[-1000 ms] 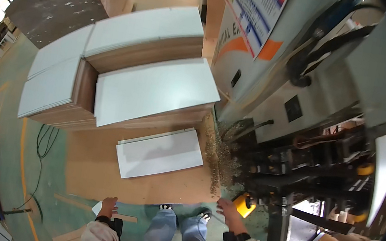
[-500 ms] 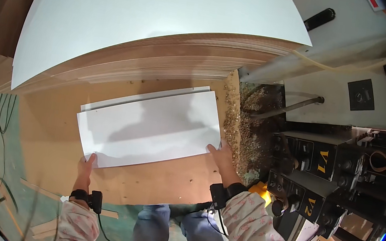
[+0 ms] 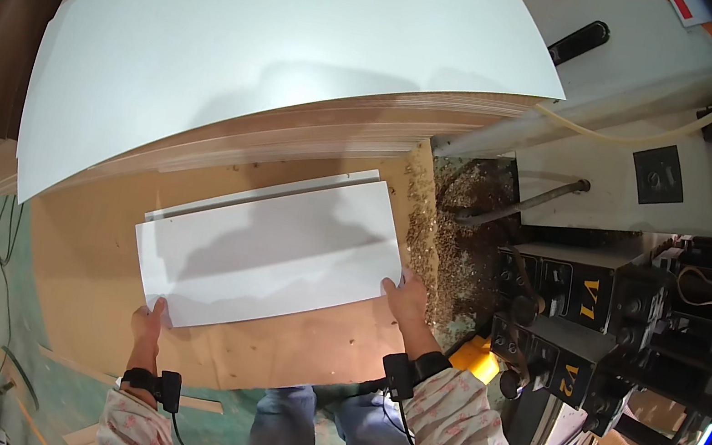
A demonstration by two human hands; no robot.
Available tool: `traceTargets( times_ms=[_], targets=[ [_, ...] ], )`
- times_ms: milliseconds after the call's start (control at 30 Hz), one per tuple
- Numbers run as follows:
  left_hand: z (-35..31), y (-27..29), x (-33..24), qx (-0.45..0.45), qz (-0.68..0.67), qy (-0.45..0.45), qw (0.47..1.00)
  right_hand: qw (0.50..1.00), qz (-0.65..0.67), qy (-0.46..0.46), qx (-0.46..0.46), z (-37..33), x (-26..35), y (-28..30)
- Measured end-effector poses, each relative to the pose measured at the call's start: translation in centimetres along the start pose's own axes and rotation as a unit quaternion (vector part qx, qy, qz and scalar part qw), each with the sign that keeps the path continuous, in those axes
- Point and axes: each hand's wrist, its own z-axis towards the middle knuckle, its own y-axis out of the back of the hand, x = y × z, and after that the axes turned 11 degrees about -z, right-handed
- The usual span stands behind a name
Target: The person repeatedly picks up white rectangular wood panels from a stack and feeds them into a large industrial machine. After the machine processes each panel, the person retrieves it and places it onto a growing stack of finished pieces. The task involves continuous handling of the panels and operating the machinery in a factory setting.
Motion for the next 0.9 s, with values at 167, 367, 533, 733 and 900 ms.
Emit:
traceTargets(
  times_ms=[167,367,533,733,900],
  targets=[
    [-0.5,1.3,-0.9,0.029,0.036,0.030,0.998,0.999,0.007,-0.035,0.027,0.6,-0.5,0.9],
    [-5.3,5.1,-3.6,0.223,-0.290,0.115,0.924,0.870,0.448,-0.086,0.186,0.7,-0.2,4.8],
    [-11.4,8.6,-3.1,0.213,-0.351,0.134,0.902,0.849,0.489,-0.048,0.192,-2.6,-1.0,8.5],
    [-28.0,20.3,-4.7,0.172,-0.272,0.182,0.929,0.839,0.517,-0.126,0.117,-22.9,-7.7,20.5],
    [-41.6,33.2,-12.0,0.268,-0.294,0.166,0.902,0.815,0.542,-0.169,0.113,-41.0,-6.6,38.0]
  ],
)
